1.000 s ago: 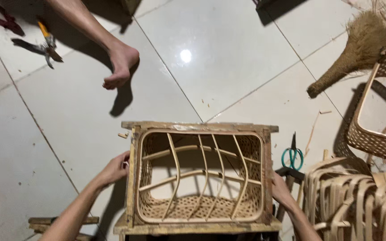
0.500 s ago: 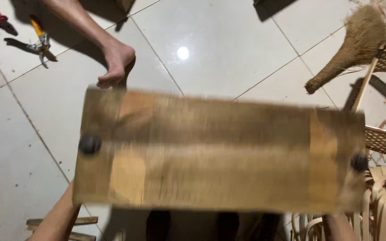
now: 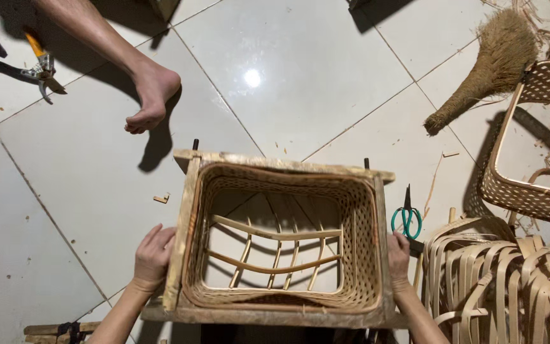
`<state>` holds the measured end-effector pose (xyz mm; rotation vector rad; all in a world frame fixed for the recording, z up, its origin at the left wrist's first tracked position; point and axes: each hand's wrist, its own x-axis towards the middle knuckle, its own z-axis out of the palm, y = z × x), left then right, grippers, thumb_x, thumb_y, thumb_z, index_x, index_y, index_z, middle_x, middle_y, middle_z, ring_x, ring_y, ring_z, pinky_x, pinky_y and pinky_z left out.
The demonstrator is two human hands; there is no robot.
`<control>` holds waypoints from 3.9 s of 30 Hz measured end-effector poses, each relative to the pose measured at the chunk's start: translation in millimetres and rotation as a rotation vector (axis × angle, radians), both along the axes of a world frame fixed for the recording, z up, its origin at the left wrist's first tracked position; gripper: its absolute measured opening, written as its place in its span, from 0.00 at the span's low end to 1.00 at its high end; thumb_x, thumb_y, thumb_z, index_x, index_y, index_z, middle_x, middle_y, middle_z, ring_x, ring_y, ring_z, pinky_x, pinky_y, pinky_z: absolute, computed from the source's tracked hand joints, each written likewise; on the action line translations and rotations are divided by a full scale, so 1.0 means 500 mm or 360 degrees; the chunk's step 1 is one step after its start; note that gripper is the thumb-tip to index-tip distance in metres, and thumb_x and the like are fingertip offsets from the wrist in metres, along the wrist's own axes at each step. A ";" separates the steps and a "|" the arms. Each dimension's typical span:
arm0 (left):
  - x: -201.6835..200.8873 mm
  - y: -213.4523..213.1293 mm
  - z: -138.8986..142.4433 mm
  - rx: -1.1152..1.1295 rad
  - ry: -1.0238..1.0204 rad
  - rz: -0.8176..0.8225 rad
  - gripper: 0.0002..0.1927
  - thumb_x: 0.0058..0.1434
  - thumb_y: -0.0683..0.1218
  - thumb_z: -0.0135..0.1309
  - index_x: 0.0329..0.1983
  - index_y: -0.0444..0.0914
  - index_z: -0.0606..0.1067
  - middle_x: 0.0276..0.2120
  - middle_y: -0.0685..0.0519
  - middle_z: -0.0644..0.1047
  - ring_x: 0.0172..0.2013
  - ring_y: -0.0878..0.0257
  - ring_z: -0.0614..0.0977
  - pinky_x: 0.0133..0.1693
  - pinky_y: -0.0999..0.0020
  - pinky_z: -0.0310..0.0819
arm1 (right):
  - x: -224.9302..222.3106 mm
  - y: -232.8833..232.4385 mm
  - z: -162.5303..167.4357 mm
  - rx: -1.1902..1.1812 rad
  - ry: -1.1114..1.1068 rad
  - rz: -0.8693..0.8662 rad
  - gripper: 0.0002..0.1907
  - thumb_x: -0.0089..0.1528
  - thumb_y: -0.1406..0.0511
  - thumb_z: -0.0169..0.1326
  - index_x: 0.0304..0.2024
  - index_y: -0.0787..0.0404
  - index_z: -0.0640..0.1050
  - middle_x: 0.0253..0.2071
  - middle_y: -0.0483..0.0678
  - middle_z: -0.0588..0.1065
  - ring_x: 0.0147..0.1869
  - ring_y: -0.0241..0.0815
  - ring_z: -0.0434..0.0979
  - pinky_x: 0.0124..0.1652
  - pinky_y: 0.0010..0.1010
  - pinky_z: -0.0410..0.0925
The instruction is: The person weaves thin bamboo strips into a rectangular woven basket held in a wooden frame on the floor, pressing strips into place and trimming excess with scissors. They tap strips tight with a hammer, then use a small knife to trim and tuck strip ends along the basket rim.
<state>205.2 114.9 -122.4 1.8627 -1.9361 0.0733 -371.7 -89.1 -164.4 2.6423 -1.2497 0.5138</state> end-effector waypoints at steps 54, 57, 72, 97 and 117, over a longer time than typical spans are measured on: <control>-0.143 -0.036 0.353 0.0252 0.0421 -0.0113 0.12 0.61 0.51 0.59 0.40 0.39 0.80 0.37 0.53 0.81 0.41 0.58 0.80 0.42 0.59 0.75 | 0.271 0.192 0.359 0.2209 -0.0689 -0.0441 0.21 0.64 0.55 0.52 0.54 0.59 0.72 0.25 0.43 0.70 0.25 0.40 0.69 0.23 0.34 0.65; -0.144 -0.036 0.288 0.0170 0.0041 -0.0201 0.08 0.57 0.48 0.58 0.38 0.41 0.80 0.34 0.55 0.80 0.42 0.58 0.79 0.47 0.59 0.71 | 0.319 0.197 0.377 0.1937 -0.0561 -0.0082 0.20 0.65 0.57 0.53 0.55 0.60 0.72 0.25 0.43 0.69 0.25 0.39 0.68 0.24 0.31 0.64; -0.153 -0.005 0.219 0.0234 -0.0189 -0.0130 0.09 0.57 0.46 0.55 0.40 0.40 0.77 0.35 0.55 0.78 0.47 0.57 0.78 0.54 0.59 0.63 | 0.493 0.245 0.475 0.1320 -0.0569 0.0770 0.29 0.64 0.71 0.57 0.65 0.69 0.63 0.42 0.58 0.71 0.33 0.56 0.78 0.30 0.41 0.74; -0.194 0.088 0.224 0.0479 -0.0272 -0.0106 0.13 0.54 0.42 0.52 0.42 0.46 0.77 0.37 0.61 0.77 0.52 0.64 0.76 0.57 0.56 0.50 | 0.451 0.281 0.438 0.1631 -0.0472 0.0872 0.28 0.63 0.70 0.60 0.64 0.66 0.67 0.44 0.57 0.73 0.32 0.54 0.79 0.29 0.41 0.75; -0.142 -0.078 0.222 0.0291 -0.0383 -0.0015 0.13 0.64 0.58 0.53 0.39 0.46 0.77 0.34 0.59 0.81 0.50 0.61 0.77 0.57 0.55 0.51 | 0.432 0.195 0.509 0.1498 -0.0843 0.0491 0.24 0.63 0.73 0.54 0.62 0.68 0.69 0.44 0.59 0.73 0.44 0.57 0.78 0.44 0.41 0.72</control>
